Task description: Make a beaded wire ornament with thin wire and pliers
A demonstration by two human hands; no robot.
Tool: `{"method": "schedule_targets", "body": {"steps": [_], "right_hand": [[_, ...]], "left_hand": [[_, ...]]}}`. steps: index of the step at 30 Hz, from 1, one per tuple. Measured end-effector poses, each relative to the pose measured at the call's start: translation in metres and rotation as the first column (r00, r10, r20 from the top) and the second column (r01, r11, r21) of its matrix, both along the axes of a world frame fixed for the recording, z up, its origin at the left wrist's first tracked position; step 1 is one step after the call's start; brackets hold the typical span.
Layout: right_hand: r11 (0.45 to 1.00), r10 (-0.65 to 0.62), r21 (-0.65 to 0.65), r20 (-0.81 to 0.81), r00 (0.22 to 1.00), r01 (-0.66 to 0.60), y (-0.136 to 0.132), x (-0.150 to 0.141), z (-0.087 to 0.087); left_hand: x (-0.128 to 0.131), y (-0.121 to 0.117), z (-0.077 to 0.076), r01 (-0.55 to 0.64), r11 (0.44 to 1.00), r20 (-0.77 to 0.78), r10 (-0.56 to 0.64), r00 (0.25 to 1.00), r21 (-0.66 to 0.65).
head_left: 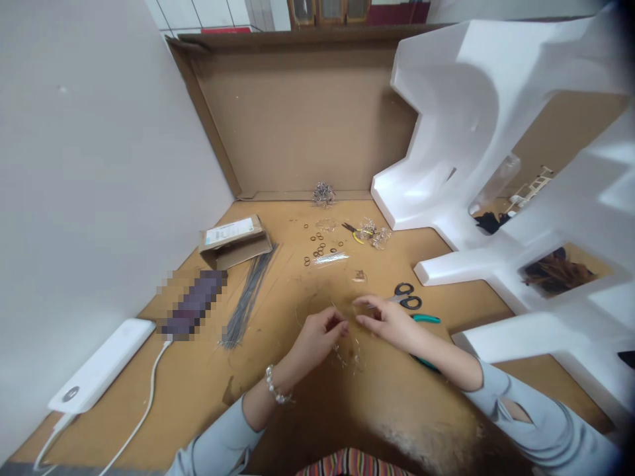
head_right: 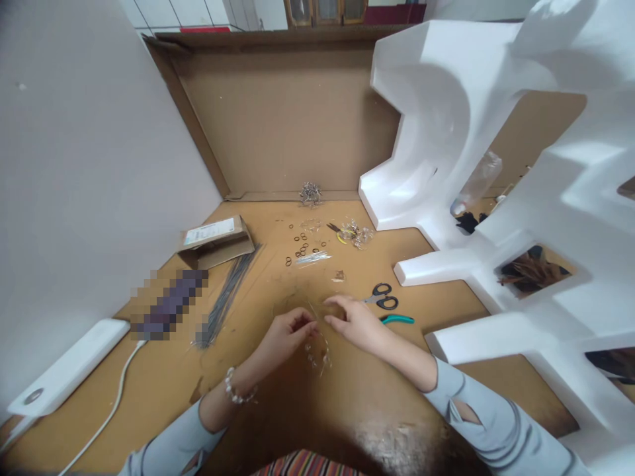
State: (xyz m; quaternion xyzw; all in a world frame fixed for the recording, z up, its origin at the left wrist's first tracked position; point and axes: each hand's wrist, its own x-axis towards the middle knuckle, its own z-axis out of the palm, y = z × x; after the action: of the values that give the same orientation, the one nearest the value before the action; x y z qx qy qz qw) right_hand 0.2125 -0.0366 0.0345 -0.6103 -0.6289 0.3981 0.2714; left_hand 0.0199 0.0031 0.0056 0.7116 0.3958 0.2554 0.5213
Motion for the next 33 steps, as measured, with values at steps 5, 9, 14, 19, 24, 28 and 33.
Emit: {"method": "schedule_targets", "body": {"steps": [5,9,14,19,24,28,33], "right_hand": [[0.947,-0.014,-0.317,-0.201,0.979,-0.052,-0.008,-0.003,-0.018],[0.926,0.033,-0.358,-0.236,0.971,-0.118,-0.015,-0.013,-0.033],[0.958,-0.003,-0.277,-0.262,0.965,-0.073,-0.011,-0.018,-0.047],[0.972,-0.040,-0.233,-0.309,0.950,-0.035,-0.002,-0.009,-0.049],[0.970,-0.042,-0.240,-0.327,0.944,-0.040,0.003,-0.005,-0.046],[0.979,-0.034,-0.203,-0.294,0.955,-0.027,0.005,0.000,-0.042],[0.978,-0.025,-0.207,-0.273,0.962,-0.033,0.010,0.005,-0.044]], "left_hand": [[0.000,0.012,-0.018,-0.135,0.973,0.132,0.161,0.978,-0.186],[-0.001,0.018,-0.023,-0.153,0.961,0.170,0.195,0.966,-0.232],[-0.005,0.021,-0.024,-0.164,0.952,0.193,0.217,0.957,-0.260],[-0.006,0.022,-0.023,-0.146,0.955,0.197,0.200,0.960,-0.258],[-0.006,0.019,-0.022,-0.131,0.972,0.200,0.171,0.965,-0.197],[-0.008,0.018,-0.024,-0.075,0.987,0.199,0.103,0.975,-0.141],[-0.010,0.017,-0.019,0.052,0.984,0.031,-0.058,0.998,0.172]]}}
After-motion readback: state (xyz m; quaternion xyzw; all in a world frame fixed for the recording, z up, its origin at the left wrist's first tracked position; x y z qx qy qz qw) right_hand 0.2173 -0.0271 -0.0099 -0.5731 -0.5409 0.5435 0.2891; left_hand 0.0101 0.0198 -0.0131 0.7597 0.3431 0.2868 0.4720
